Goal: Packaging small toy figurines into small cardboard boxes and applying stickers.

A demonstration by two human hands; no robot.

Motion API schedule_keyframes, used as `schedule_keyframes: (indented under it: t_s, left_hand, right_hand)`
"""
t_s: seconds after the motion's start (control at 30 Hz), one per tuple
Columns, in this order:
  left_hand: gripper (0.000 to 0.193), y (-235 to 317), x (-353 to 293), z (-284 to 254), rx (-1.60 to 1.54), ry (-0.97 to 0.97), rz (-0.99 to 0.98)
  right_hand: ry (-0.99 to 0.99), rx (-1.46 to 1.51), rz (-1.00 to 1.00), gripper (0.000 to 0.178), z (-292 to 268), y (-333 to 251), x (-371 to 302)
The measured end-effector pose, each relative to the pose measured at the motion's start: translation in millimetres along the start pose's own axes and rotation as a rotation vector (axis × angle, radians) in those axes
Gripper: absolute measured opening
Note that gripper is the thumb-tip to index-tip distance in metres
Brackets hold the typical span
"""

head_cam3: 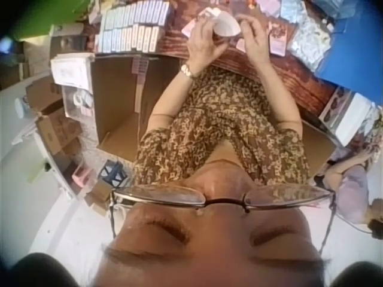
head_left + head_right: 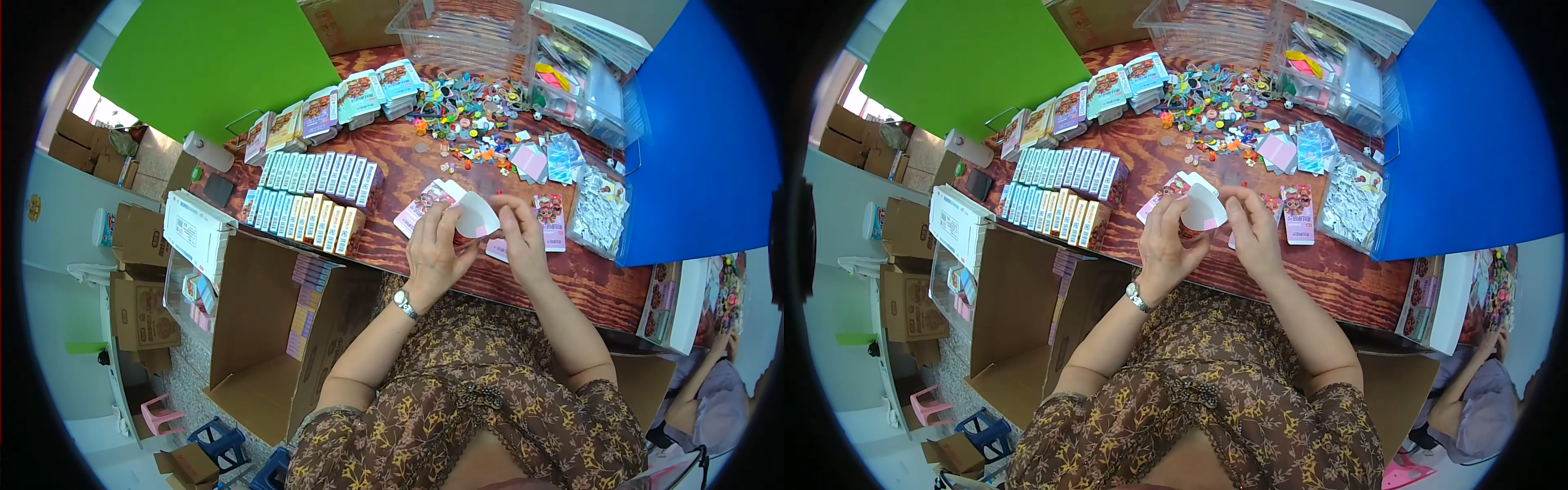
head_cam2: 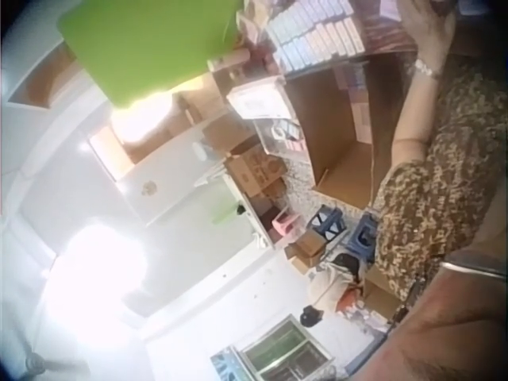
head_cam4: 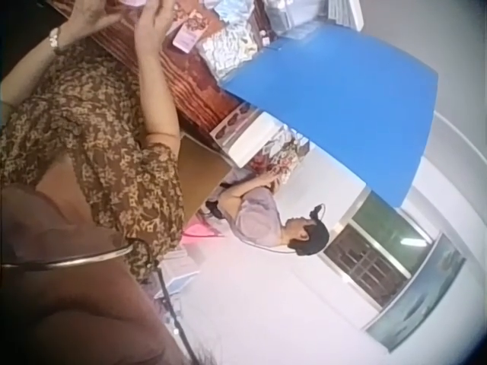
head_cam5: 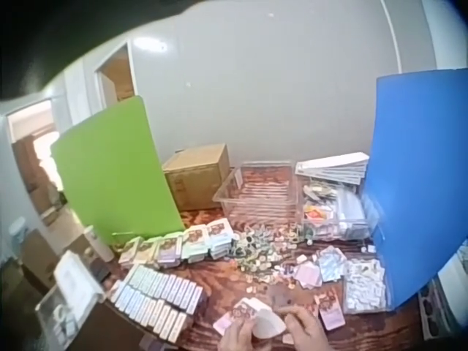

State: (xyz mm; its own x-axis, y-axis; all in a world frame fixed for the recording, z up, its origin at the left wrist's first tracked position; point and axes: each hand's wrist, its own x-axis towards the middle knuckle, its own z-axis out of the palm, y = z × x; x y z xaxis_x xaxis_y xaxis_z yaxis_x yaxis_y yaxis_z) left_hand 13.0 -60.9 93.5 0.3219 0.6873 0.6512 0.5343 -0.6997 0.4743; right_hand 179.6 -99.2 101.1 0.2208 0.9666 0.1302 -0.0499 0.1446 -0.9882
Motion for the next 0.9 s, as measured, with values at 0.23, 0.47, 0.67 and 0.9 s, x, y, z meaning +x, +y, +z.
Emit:
schedule_keyframes:
  t_s: [0.23, 0.47, 0.67, 0.9]
  left_hand:
    - [0.074, -5.2, -6.5, -0.1, 0.026, -0.021, 0.003]
    - [0.086, -4.0, -8.5, 3.2, -0.002, 0.042, -0.010]
    - [0.093, -1.3, -4.9, -1.3, 0.107, 0.027, 0.030]
    - [0.091, -3.5, -8.1, -2.1, 0.249, 0.016, 0.059]
  right_hand:
    - [-0.125, -0.132, 0.023, 0.020, 12.1, -18.4, -6.1]
    - [-0.100, -0.376, -0.164, 0.016, 16.4, -33.5, -3.6]
    - [-0.037, -0.441, -0.120, 0.014, 19.3, -34.3, -0.8]
    - [-0.068, -0.588, -0.295, 0.017, 22.1, -33.1, -1.4]
